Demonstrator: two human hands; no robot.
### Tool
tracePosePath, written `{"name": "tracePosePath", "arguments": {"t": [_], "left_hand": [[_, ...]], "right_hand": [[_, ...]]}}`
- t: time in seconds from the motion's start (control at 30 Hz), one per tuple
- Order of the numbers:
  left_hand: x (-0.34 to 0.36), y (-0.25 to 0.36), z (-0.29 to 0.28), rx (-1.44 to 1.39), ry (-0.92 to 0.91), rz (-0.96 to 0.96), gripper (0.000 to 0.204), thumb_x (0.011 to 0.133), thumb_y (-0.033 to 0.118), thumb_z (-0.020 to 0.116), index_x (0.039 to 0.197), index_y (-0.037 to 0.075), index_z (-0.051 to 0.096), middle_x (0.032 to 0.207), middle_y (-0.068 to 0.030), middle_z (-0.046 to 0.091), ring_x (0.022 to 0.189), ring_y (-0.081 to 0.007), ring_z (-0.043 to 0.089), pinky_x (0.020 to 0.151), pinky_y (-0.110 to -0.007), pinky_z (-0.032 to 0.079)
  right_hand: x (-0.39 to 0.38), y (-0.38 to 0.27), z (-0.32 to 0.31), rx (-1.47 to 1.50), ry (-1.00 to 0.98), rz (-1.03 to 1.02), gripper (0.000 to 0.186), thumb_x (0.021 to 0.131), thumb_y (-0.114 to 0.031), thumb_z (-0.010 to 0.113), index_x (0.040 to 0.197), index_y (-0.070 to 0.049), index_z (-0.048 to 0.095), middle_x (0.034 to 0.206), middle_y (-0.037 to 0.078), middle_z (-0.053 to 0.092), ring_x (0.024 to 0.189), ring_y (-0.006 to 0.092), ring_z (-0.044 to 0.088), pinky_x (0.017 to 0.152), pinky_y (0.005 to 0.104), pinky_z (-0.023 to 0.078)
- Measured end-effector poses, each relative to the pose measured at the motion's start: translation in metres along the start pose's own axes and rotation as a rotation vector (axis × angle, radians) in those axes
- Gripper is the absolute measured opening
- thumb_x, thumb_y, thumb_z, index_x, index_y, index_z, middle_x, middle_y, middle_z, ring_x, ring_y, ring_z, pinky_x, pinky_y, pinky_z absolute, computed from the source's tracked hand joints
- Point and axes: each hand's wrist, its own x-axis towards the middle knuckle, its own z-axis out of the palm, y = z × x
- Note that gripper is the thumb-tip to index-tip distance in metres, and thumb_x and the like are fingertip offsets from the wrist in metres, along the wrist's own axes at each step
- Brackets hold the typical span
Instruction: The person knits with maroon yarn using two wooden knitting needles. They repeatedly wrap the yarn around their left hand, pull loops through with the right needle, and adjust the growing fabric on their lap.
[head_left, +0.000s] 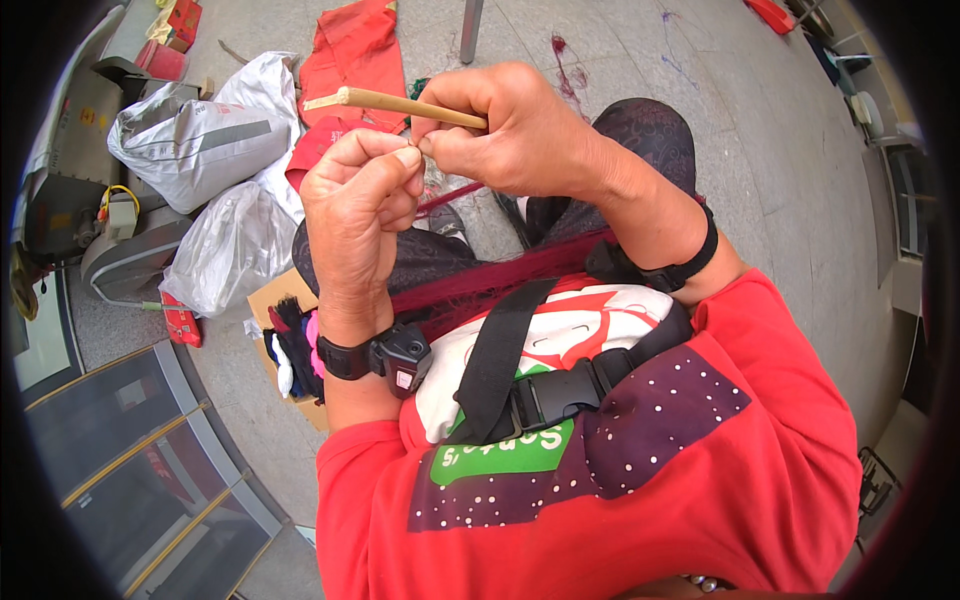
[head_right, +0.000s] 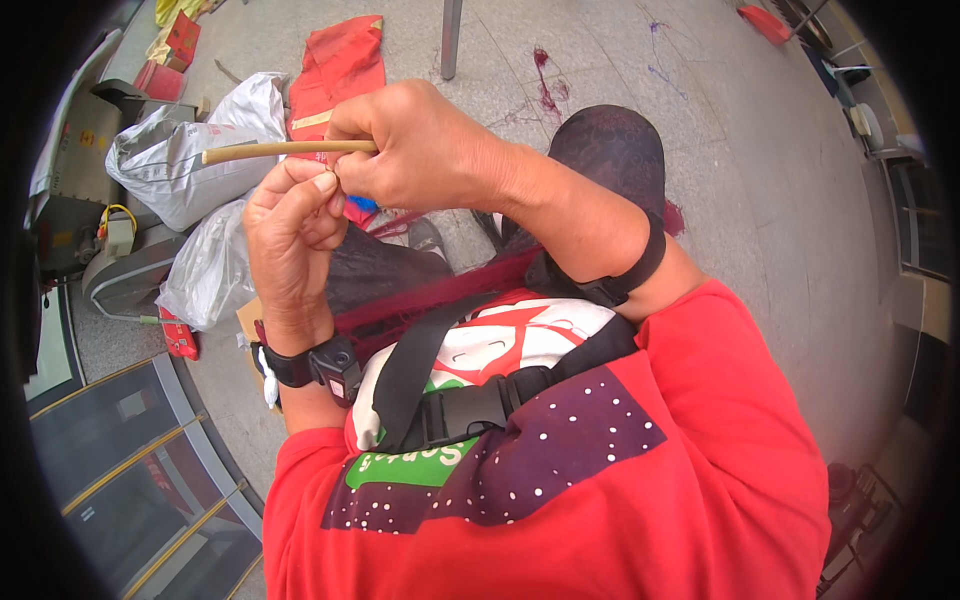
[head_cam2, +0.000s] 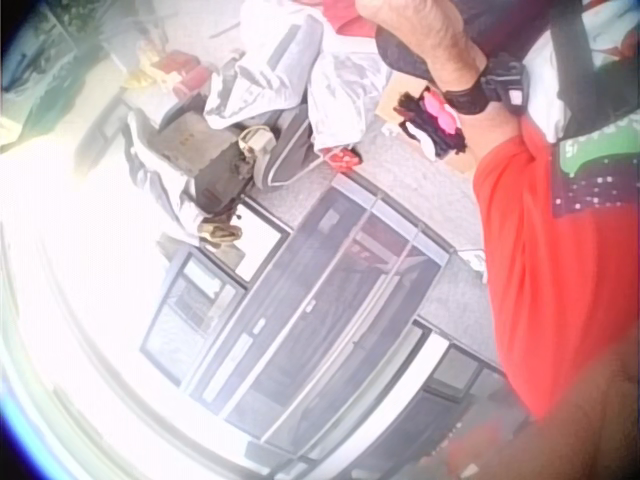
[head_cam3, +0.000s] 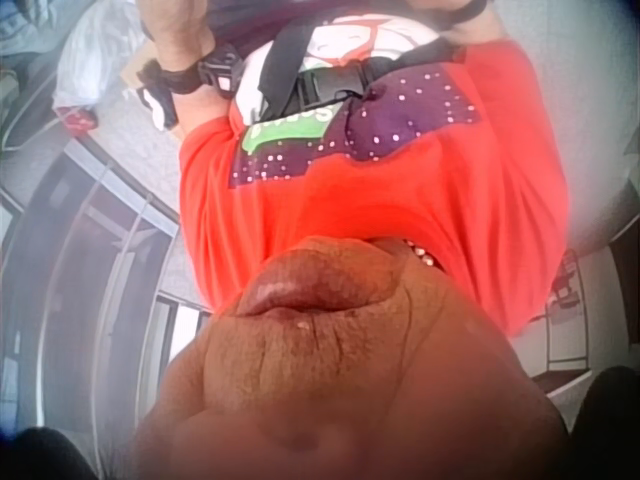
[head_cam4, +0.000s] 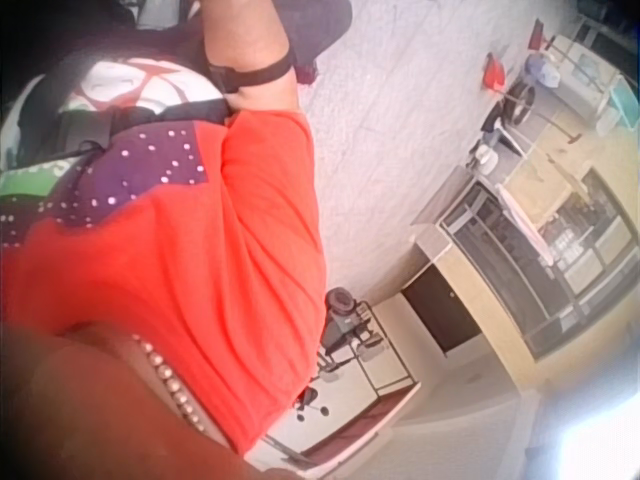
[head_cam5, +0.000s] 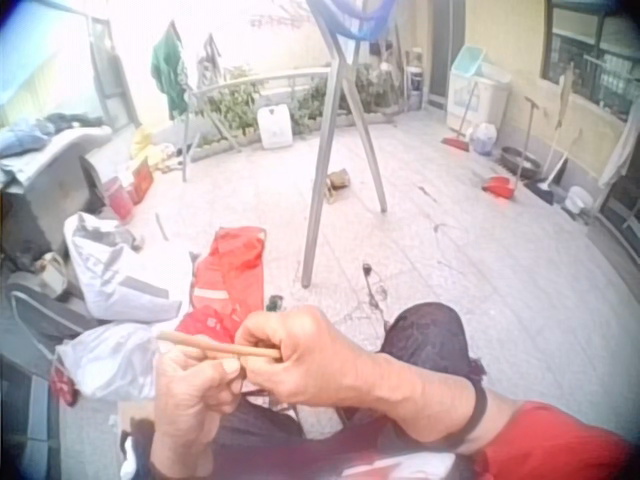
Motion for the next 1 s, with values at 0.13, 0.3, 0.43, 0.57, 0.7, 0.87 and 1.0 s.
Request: {"name": "tracePosePath", "arguments": {"t": [0.13, 0.3, 0.43, 0.57, 0.7, 0.87, 1.0], "left_hand": [[-0.001, 0.0, 0.0, 0.002, -0.003, -0.017, 0.004, 0.083, 0.001, 0.06, 0.086, -0.001, 0.059, 0.066, -0.0069, 0.058, 0.042, -0.0006, 0.032, 0.038, -0.017, 0.02], [-0.002, 0.002, -0.001, -0.012, 0.004, -0.019, 0.007, 0.083, 0.002, 0.06, 0.088, -0.003, 0.059, 0.068, -0.0067, 0.057, 0.044, -0.0005, 0.032, 0.039, -0.016, 0.02], [-0.001, 0.002, -0.001, -0.067, -0.003, 0.007, 0.008, 0.084, 0.001, 0.059, 0.09, -0.003, 0.059, 0.069, -0.0071, 0.057, 0.044, -0.0005, 0.031, 0.039, -0.016, 0.021], [-0.001, 0.001, 0.0, -0.092, -0.013, 0.027, 0.008, 0.084, 0.001, 0.059, 0.091, -0.004, 0.059, 0.07, -0.0074, 0.057, 0.044, -0.0007, 0.031, 0.039, -0.016, 0.021], [-0.001, 0.002, 0.0, -0.104, -0.027, 0.018, 0.008, 0.084, 0.0, 0.058, 0.091, -0.004, 0.059, 0.07, -0.0073, 0.057, 0.045, -0.0007, 0.031, 0.039, -0.016, 0.021], [-0.001, 0.002, 0.0, -0.106, -0.038, 0.003, 0.008, 0.084, 0.0, 0.058, 0.091, -0.005, 0.059, 0.07, -0.0073, 0.057, 0.045, -0.0006, 0.031, 0.039, -0.016, 0.021], [0.0, 0.003, 0.0, -0.098, -0.042, -0.003, 0.008, 0.084, 0.0, 0.058, 0.09, -0.005, 0.059, 0.07, -0.0077, 0.057, 0.045, -0.0005, 0.032, 0.039, -0.016, 0.022]], "right_hand": [[0.0, 0.001, 0.0, 0.115, -0.026, 0.055, 0.007, 0.077, -0.006, 0.061, 0.079, 0.0, 0.063, 0.059, -0.001, 0.052, 0.053, 0.0056, 0.045, 0.047, 0.0236, 0.036], [0.002, -0.002, 0.0, 0.414, -0.064, 0.218, 0.012, 0.082, -0.007, 0.059, 0.089, 0.002, 0.063, 0.063, 0.002, 0.056, 0.052, 0.0046, 0.048, 0.045, 0.0205, 0.035], [0.002, -0.007, -0.003, 0.577, -0.082, 0.392, 0.016, 0.085, -0.009, 0.057, 0.096, 0.002, 0.062, 0.063, 0.003, 0.057, 0.048, 0.0025, 0.044, 0.041, 0.0182, 0.03], [0.004, -0.009, 0.001, 0.661, -0.082, 0.497, 0.015, 0.085, -0.011, 0.059, 0.094, 0.0, 0.063, 0.061, 0.002, 0.055, 0.044, 0.0016, 0.039, 0.039, 0.0179, 0.025], [0.004, -0.007, 0.002, 0.702, -0.075, 0.524, 0.013, 0.085, -0.013, 0.061, 0.09, -0.001, 0.063, 0.06, 0.0, 0.053, 0.043, 0.0012, 0.037, 0.038, 0.0181, 0.023], [0.005, -0.005, 0.002, 0.7, -0.069, 0.536, 0.014, 0.085, -0.016, 0.064, 0.087, -0.003, 0.064, 0.059, -0.001, 0.053, 0.043, 0.0011, 0.036, 0.038, 0.0184, 0.022], [0.005, -0.003, 0.0, 0.672, -0.085, 0.536, 0.015, 0.084, -0.017, 0.065, 0.087, -0.002, 0.064, 0.059, -0.001, 0.053, 0.043, 0.0011, 0.036, 0.038, 0.0185, 0.022]]}}
